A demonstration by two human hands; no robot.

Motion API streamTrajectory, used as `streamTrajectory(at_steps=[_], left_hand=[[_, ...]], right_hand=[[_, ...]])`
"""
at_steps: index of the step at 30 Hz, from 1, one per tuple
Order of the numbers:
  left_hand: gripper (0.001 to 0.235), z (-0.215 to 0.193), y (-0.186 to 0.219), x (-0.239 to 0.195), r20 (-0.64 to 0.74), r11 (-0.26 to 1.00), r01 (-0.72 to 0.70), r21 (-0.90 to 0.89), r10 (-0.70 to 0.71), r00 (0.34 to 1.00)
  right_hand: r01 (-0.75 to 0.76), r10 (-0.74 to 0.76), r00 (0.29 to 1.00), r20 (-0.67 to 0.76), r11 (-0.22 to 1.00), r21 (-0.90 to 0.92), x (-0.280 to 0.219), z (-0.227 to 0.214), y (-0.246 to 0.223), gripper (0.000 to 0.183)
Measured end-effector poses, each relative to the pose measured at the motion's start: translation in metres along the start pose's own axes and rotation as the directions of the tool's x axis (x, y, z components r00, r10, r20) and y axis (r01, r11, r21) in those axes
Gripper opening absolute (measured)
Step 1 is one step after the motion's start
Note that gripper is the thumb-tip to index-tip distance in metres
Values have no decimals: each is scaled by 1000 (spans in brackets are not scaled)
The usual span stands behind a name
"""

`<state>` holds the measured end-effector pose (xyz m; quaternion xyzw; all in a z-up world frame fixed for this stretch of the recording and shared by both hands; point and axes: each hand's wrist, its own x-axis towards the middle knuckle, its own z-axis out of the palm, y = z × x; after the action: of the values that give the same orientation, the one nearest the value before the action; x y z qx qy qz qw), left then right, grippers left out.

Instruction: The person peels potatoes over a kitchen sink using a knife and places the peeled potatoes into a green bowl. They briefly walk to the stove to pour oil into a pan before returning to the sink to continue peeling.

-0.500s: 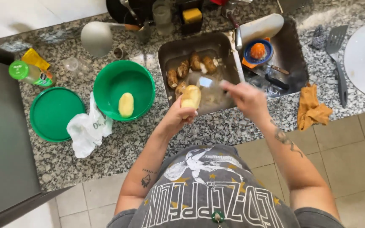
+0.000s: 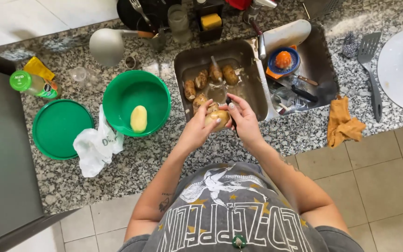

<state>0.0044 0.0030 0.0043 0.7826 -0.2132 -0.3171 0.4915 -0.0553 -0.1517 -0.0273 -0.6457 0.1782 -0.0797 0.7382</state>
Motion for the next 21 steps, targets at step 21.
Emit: streamTrajectory(at_steps=[21], left_hand=[[53,23,-34,3,-378,889,160,429,16,926]], right_hand=[[415,-394,882,258,390,-822,-49,-55,-34,32]])
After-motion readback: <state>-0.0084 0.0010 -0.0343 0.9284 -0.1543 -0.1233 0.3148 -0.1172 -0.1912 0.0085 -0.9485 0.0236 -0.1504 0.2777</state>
